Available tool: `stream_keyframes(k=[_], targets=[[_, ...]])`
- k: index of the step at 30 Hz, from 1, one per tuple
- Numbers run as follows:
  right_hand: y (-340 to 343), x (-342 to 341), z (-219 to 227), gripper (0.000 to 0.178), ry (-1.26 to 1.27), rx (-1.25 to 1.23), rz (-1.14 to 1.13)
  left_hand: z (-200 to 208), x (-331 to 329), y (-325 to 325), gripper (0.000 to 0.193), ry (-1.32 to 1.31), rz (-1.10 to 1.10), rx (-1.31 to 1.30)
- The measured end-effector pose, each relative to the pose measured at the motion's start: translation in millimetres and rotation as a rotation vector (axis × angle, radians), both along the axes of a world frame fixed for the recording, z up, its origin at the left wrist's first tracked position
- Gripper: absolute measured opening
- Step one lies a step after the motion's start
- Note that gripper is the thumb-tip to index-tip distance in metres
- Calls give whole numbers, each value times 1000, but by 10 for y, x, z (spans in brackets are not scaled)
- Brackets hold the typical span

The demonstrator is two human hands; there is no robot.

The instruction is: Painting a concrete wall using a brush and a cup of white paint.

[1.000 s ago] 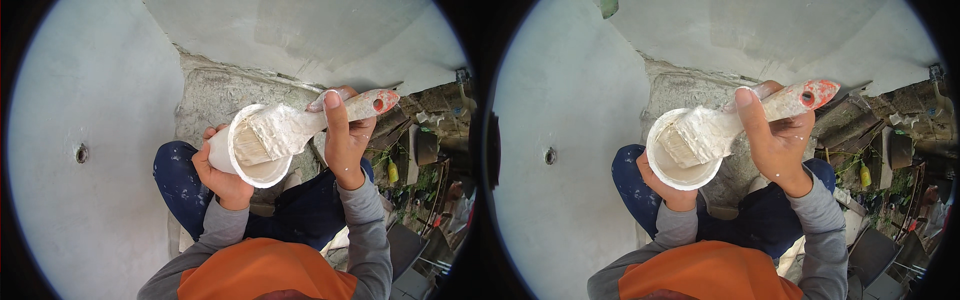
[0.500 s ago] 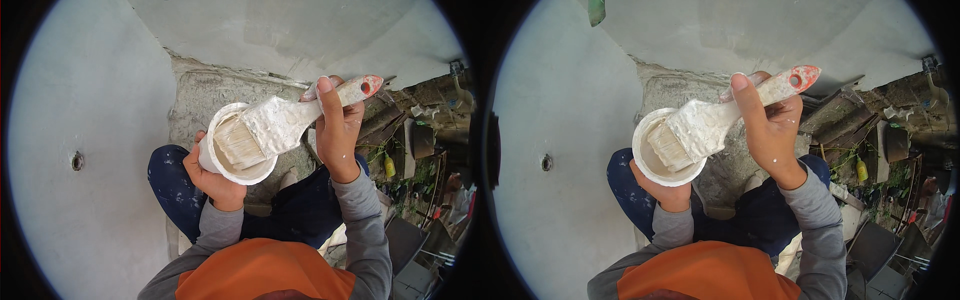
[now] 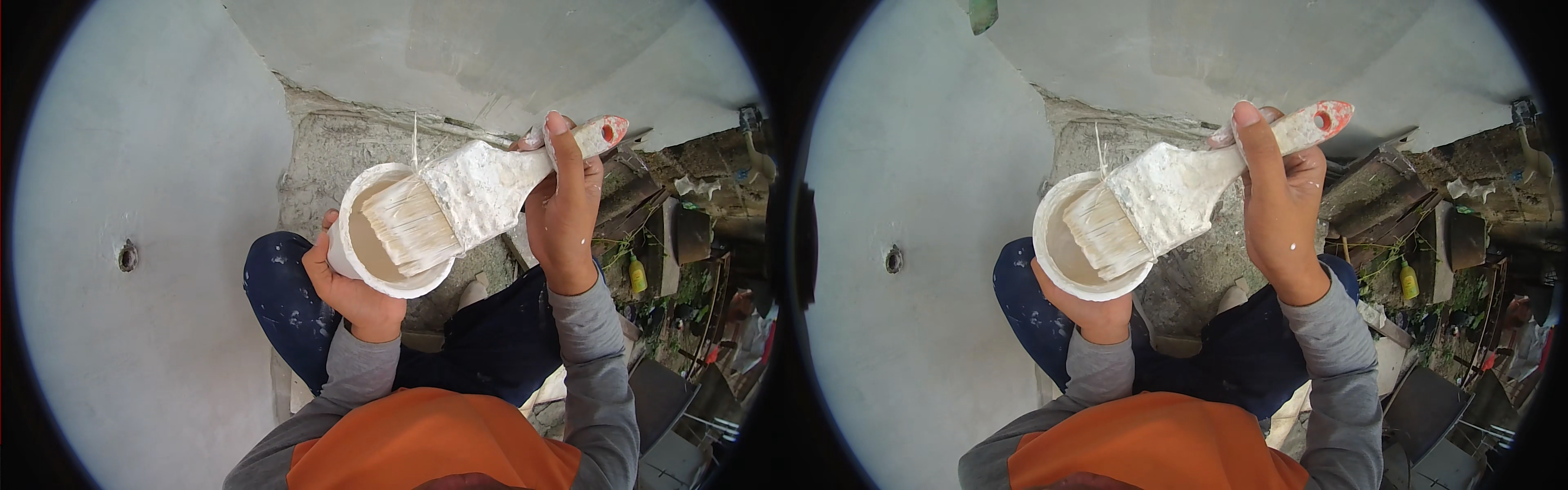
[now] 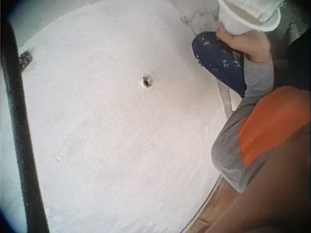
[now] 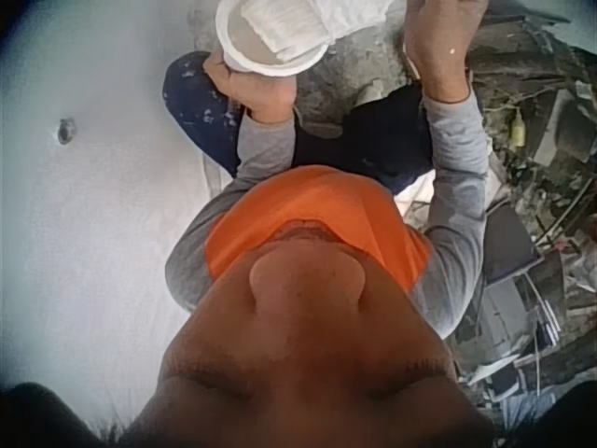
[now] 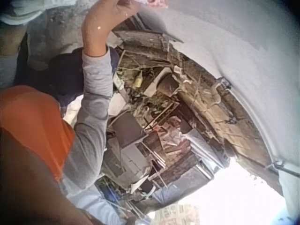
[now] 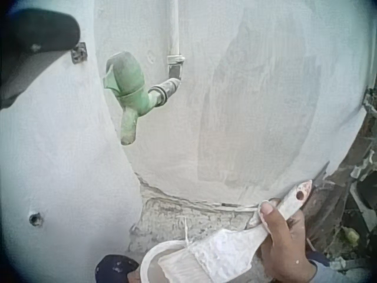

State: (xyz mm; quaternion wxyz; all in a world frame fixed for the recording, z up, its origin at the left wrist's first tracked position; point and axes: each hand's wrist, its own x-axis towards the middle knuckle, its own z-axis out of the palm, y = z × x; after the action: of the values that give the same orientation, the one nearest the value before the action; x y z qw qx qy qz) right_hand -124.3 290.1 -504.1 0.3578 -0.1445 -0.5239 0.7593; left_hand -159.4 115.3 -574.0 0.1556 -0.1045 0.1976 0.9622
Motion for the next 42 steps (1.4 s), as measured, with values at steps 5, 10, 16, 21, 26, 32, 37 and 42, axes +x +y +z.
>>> stream_keyframes(k=[5,10,16,21,26,32,37,42], targets=[[51,21,1,15,23,-63,-25,26,2,43,31,-41,-7,35],[88,-10,52,19,-61,-142,8,-136,4,-15,46,168,-48,178],[246,-19,4,21,-89,-408,88,-40,11,7,44,140,25,8],[560,177,12,22,27,-607,20,-92,18,0,45,118,-10,-31],[1115,433,208,25,262,-482,-284,-84,9,-4,48,167,-24,-199],[1903,674,312,25,474,-316,-571,107,44,-38,46,133,12,-178],[2281,478,-52,27,298,-82,-945,286,-78,-377,40,222,-132,-10],[2281,338,-762,26,175,17,-1065,529,-194,-630,35,-28,-74,609]])
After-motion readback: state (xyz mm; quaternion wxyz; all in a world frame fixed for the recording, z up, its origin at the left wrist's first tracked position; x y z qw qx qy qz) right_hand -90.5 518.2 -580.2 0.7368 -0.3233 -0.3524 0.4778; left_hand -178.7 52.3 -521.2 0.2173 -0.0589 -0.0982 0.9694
